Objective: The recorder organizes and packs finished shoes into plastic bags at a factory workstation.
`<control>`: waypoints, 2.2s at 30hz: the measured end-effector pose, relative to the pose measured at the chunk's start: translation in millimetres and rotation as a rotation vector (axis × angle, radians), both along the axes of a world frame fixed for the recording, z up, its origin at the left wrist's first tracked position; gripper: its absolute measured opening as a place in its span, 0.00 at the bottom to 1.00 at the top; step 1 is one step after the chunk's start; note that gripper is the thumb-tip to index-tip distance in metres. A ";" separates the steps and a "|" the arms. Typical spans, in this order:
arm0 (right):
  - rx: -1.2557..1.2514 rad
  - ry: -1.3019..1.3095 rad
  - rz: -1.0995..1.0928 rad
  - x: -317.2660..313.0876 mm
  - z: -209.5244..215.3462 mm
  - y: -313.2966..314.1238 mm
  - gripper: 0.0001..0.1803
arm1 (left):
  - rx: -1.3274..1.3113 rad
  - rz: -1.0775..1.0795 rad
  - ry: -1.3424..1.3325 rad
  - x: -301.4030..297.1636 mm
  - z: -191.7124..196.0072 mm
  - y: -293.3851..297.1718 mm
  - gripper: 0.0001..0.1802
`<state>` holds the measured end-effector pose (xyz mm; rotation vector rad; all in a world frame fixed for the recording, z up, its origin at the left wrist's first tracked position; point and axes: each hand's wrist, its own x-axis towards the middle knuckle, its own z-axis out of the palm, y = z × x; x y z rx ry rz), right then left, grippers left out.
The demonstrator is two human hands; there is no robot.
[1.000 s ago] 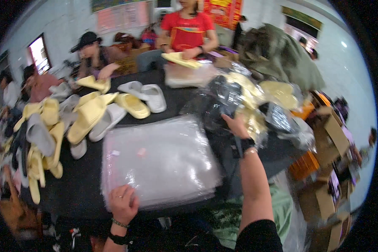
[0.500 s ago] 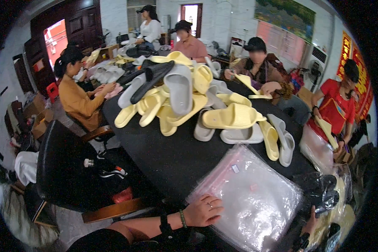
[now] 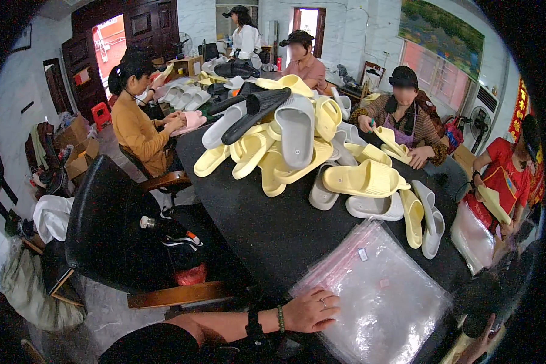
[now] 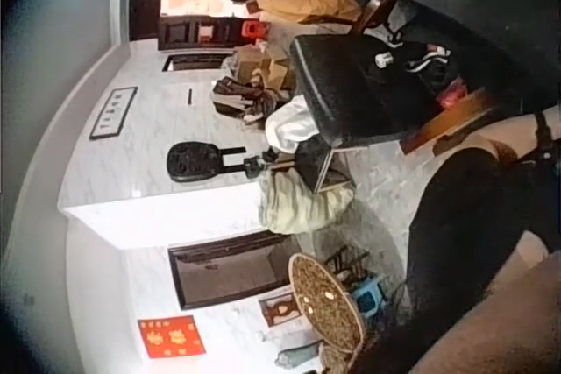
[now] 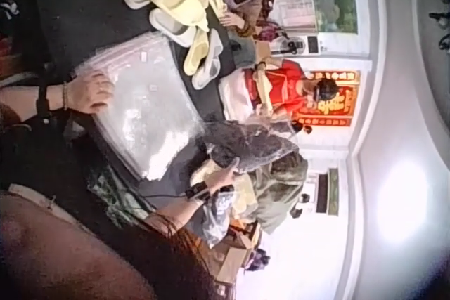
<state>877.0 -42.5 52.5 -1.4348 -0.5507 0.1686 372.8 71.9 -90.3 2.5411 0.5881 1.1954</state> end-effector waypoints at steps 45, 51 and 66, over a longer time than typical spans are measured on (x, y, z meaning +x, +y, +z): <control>-0.715 -0.682 0.325 -246.7 -38.9 -30.6 0.21 | 0.074 0.043 0.090 2.0 18.7 2.2 0.13; -0.690 -0.497 0.380 -259.6 -63.2 -47.7 0.31 | 0.070 0.042 0.130 4.4 18.9 3.0 0.13; -0.565 -0.123 0.548 -262.4 -67.5 -56.0 0.40 | 0.107 0.072 0.159 5.1 17.7 1.6 0.15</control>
